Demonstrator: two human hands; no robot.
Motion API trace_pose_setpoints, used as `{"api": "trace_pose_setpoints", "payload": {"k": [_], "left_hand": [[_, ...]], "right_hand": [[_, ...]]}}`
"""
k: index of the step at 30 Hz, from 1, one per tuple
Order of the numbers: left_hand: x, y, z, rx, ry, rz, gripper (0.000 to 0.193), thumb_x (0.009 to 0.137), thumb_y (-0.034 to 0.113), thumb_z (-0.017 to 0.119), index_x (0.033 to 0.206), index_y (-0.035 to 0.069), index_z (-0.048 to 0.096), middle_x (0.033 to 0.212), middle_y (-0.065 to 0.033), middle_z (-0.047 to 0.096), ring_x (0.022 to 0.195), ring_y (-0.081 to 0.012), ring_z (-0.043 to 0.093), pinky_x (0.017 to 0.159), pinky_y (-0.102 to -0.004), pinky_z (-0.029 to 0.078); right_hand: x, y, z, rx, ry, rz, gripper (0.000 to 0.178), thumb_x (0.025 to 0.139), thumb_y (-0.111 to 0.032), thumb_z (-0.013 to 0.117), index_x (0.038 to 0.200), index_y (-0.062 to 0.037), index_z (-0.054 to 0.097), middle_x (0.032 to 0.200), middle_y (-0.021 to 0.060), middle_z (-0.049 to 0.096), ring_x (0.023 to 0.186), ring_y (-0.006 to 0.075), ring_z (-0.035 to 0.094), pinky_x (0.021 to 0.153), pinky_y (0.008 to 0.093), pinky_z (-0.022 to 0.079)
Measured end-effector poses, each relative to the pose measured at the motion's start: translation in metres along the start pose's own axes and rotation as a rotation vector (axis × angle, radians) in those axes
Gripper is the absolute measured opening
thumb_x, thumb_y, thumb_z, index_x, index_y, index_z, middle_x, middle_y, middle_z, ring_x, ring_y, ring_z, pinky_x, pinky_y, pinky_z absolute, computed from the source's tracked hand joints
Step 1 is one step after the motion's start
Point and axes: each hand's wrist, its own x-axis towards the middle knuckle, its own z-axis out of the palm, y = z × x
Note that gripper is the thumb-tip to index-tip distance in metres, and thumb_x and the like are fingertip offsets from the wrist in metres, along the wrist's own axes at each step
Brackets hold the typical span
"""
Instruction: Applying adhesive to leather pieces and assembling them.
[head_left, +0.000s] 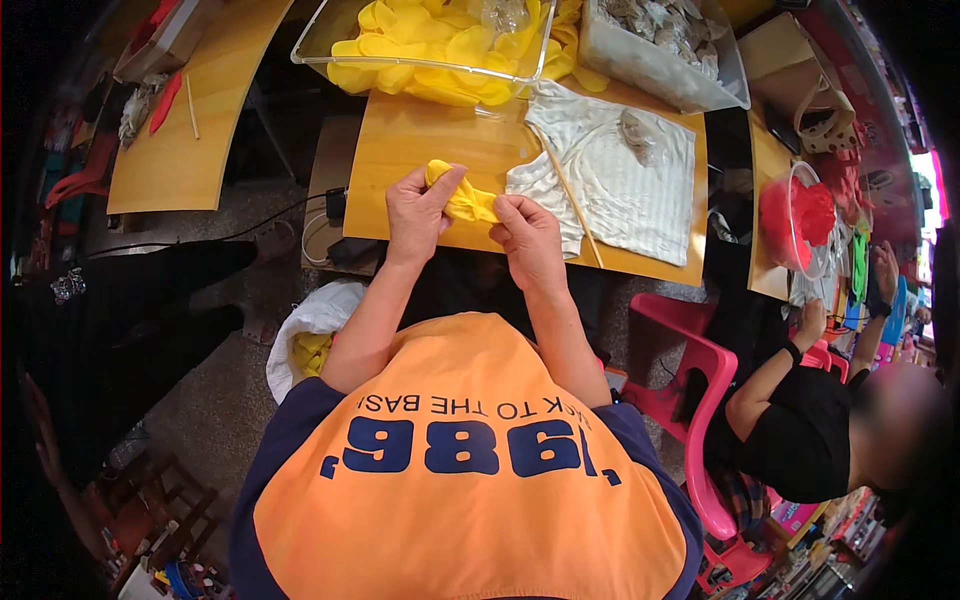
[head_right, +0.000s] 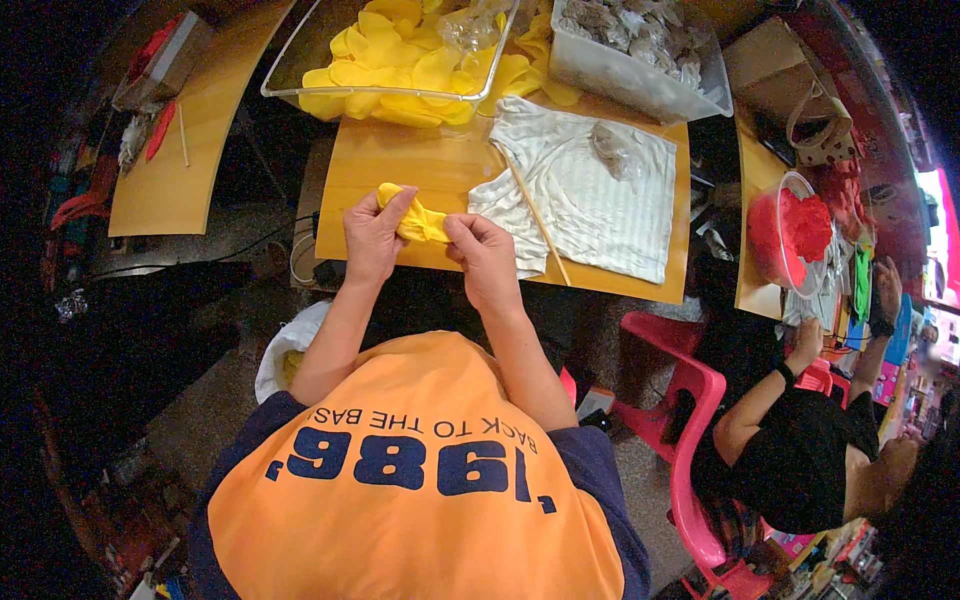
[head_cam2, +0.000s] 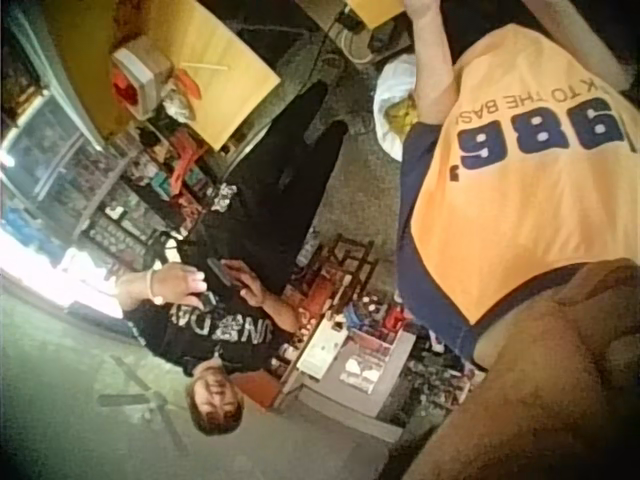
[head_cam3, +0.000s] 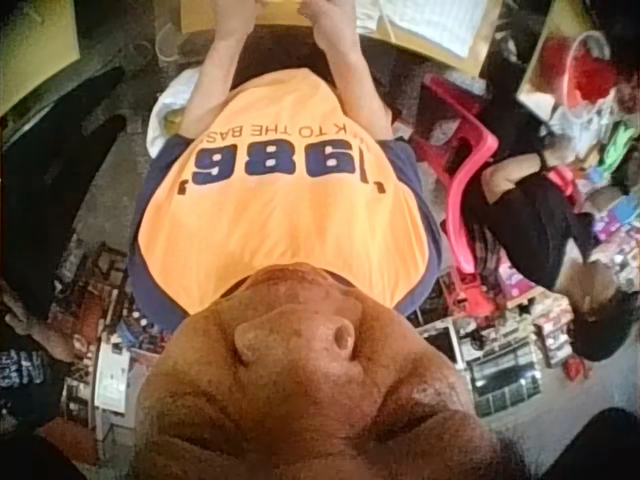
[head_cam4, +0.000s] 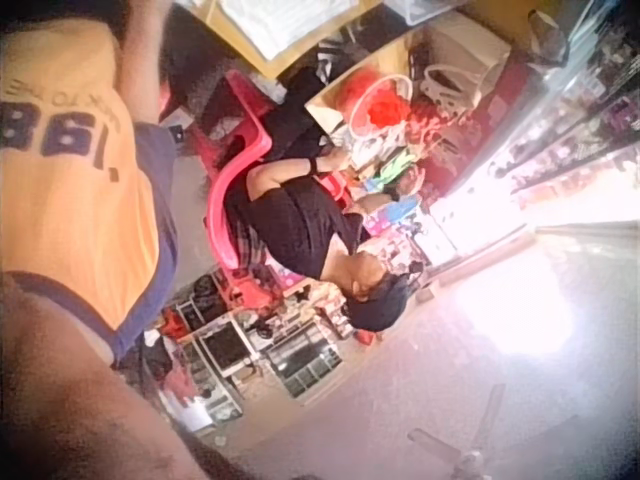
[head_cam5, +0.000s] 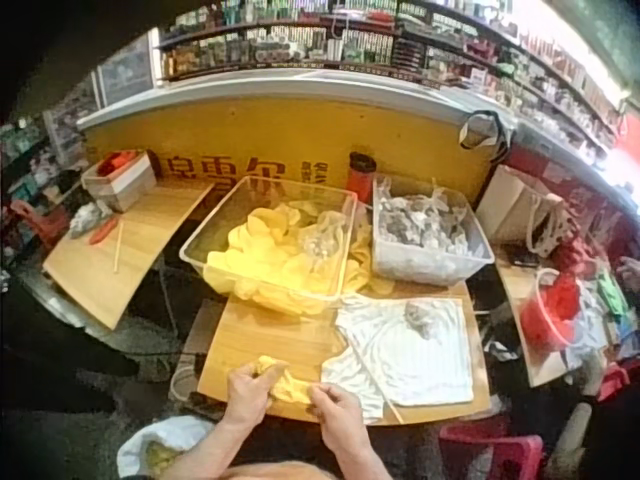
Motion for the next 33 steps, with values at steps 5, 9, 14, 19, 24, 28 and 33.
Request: {"api": "trace_pose_setpoints", "payload": {"k": [5, 9, 14, 19, 24, 28, 33], "left_hand": [[0.008, -0.004, -0.021, -0.252, -0.105, -0.122, 0.014, 0.087, 0.01, 0.066, 0.099, 0.004, 0.062, 0.078, -0.0008, 0.063, 0.061, -0.0071, 0.059, 0.049, -0.0187, 0.046], [-0.012, 0.019, 0.0, -0.422, -0.18, -0.303, 0.019, 0.087, 0.005, 0.064, 0.105, 0.005, 0.059, 0.092, -0.0048, 0.065, 0.082, -0.0133, 0.065, 0.073, -0.0261, 0.054], [-0.01, -0.008, -0.014, -0.214, -0.328, -0.136, 0.018, 0.087, 0.002, 0.06, 0.104, 0.005, 0.058, 0.101, -0.0076, 0.063, 0.095, -0.018, 0.063, 0.088, -0.037, 0.052], [-0.013, -0.013, -0.007, -0.086, -0.133, -0.058, 0.007, 0.087, 0.002, 0.058, 0.087, 0.006, 0.053, 0.079, -0.0056, 0.062, 0.071, -0.0174, 0.064, 0.068, -0.033, 0.056], [-0.004, -0.013, -0.003, -0.109, 0.07, -0.114, 0.019, 0.092, 0.017, 0.052, 0.075, 0.01, 0.046, 0.06, -0.004, 0.052, 0.048, -0.0181, 0.056, 0.049, -0.0269, 0.047], [-0.009, -0.007, -0.008, 0.214, -0.008, -0.168, 0.023, 0.094, 0.029, 0.053, 0.082, 0.009, 0.058, 0.067, -0.0008, 0.055, 0.061, -0.0106, 0.055, 0.053, -0.0219, 0.044], [-0.014, -0.02, -0.004, 0.283, -0.082, -0.181, 0.029, 0.093, 0.035, 0.057, 0.098, 0.007, 0.063, 0.081, -0.0008, 0.06, 0.069, -0.0079, 0.057, 0.057, -0.0205, 0.045]], "right_hand": [[0.0, 0.005, 0.01, -0.059, 0.046, -0.088, 0.015, 0.089, -0.015, 0.065, 0.092, -0.0001, 0.065, 0.076, -0.0021, 0.059, 0.064, 0.0049, 0.048, 0.059, 0.018, 0.039], [0.004, 0.004, 0.003, -0.159, 0.12, -0.192, 0.012, 0.091, -0.014, 0.063, 0.093, -0.0015, 0.063, 0.081, -0.0023, 0.059, 0.064, 0.0037, 0.047, 0.06, 0.0187, 0.041], [0.001, 0.002, 0.008, -0.184, 0.123, -0.222, 0.014, 0.091, -0.014, 0.063, 0.093, -0.0006, 0.064, 0.079, -0.0027, 0.059, 0.066, 0.0036, 0.048, 0.06, 0.0186, 0.04], [-0.003, 0.001, 0.011, -0.301, 0.152, -0.337, 0.015, 0.09, -0.013, 0.063, 0.092, 0.0011, 0.064, 0.078, -0.0026, 0.059, 0.067, 0.0034, 0.048, 0.059, 0.0184, 0.039], [-0.007, -0.006, 0.009, -0.59, 0.337, -0.564, 0.012, 0.089, -0.011, 0.063, 0.089, 0.001, 0.063, 0.075, 0.0032, 0.061, 0.066, 0.0081, 0.052, 0.058, 0.0234, 0.043], [-0.001, -0.008, -0.004, -0.778, 0.334, -0.727, 0.007, 0.085, -0.007, 0.065, 0.087, -0.0006, 0.063, 0.077, 0.0088, 0.063, 0.069, 0.0159, 0.059, 0.064, 0.0288, 0.047], [0.0, -0.001, -0.001, -0.788, 0.256, -0.986, 0.01, 0.078, -0.01, 0.067, 0.078, -0.0017, 0.062, 0.074, 0.0122, 0.06, 0.069, 0.03, 0.06, 0.062, 0.0365, 0.048]]}}
